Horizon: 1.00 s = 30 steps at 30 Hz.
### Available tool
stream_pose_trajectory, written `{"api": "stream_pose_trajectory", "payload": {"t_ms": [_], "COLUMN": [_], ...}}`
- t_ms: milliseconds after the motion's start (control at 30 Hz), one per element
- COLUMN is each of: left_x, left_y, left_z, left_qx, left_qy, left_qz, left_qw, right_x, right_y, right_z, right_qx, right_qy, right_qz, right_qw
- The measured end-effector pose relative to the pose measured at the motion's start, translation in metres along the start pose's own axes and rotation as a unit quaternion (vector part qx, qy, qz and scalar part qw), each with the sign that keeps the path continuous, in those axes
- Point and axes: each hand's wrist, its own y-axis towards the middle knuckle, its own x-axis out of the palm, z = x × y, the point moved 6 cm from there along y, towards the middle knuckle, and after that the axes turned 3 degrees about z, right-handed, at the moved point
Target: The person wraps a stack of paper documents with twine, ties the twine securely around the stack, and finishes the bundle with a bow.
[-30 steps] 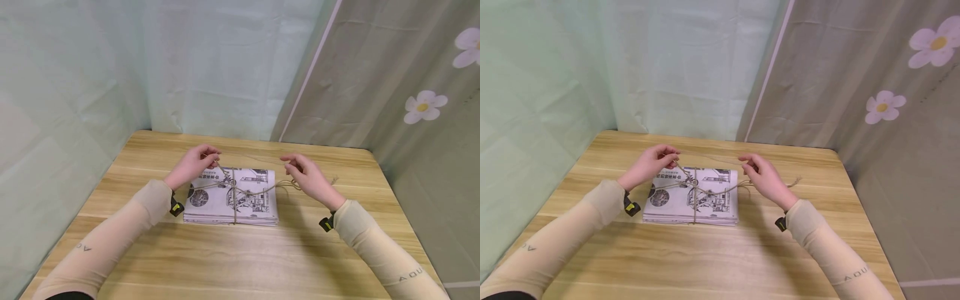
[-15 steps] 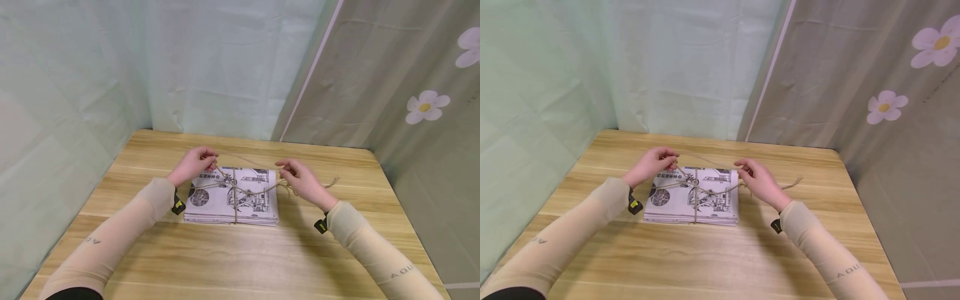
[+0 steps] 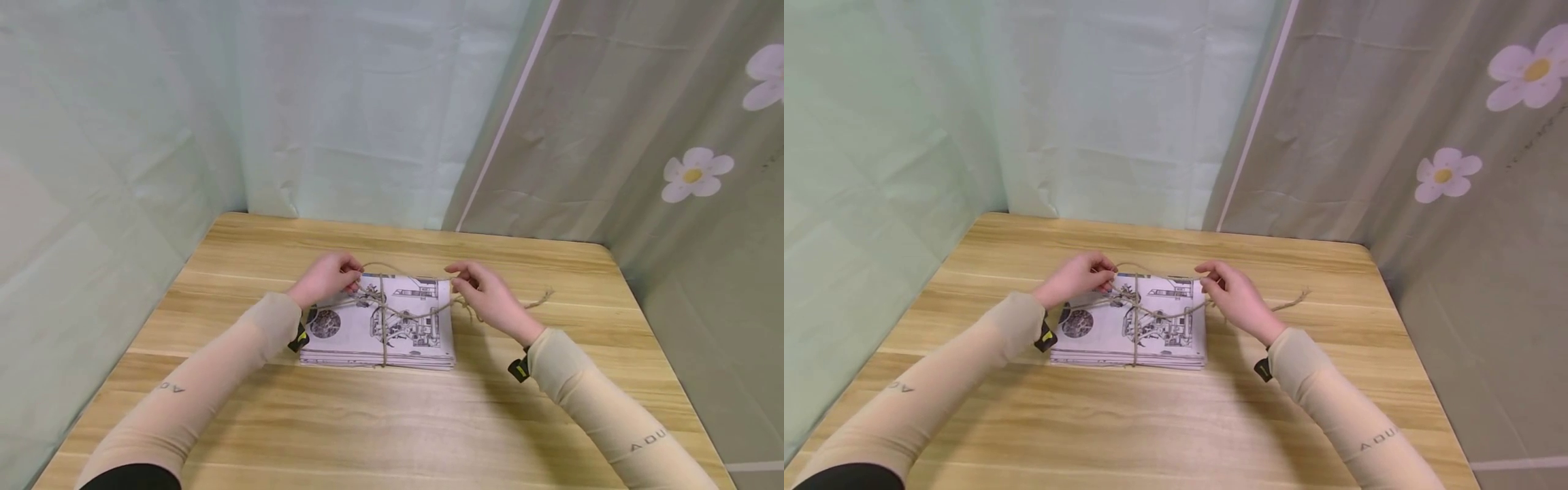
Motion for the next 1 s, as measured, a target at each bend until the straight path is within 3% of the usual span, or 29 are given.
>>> {"api": "stream_pose_trajectory", "payload": {"t_ms": [167, 367, 533, 600, 800, 900, 1000], "left_x": [0.010, 0.013, 0.010, 0.008, 0.011, 0.014, 0.018], "left_y": [-0.002, -0.004, -0.007, -0.008, -0.008, -0.005, -0.005], "left_z": [0.010, 0.020, 0.026, 0.031, 0.053, 0.059, 0.060], "left_qx": [0.028, 0.064, 0.074, 0.092, 0.173, 0.193, 0.202], "left_qy": [0.077, 0.182, 0.192, 0.199, 0.238, 0.254, 0.255], "left_qz": [-0.007, 0.004, -0.004, -0.005, 0.009, 0.022, 0.020], "left_qw": [0.9966, 0.9812, 0.9785, 0.9758, 0.9555, 0.9473, 0.9453], "right_x": [-0.001, 0.000, 0.002, 0.002, 0.001, 0.003, 0.006], "right_y": [-0.001, 0.000, -0.001, -0.001, 0.000, 0.001, 0.002], "right_z": [-0.001, -0.002, -0.003, -0.004, -0.007, -0.009, -0.011], "right_qx": [-0.003, -0.017, -0.014, -0.014, -0.010, -0.017, -0.023], "right_qy": [0.002, 0.001, 0.003, 0.004, 0.004, 0.009, 0.020], "right_qz": [0.004, 0.011, 0.010, 0.007, 0.008, 0.006, 0.006], "right_qw": [1.0000, 0.9998, 0.9998, 0.9999, 0.9999, 0.9998, 0.9995]}}
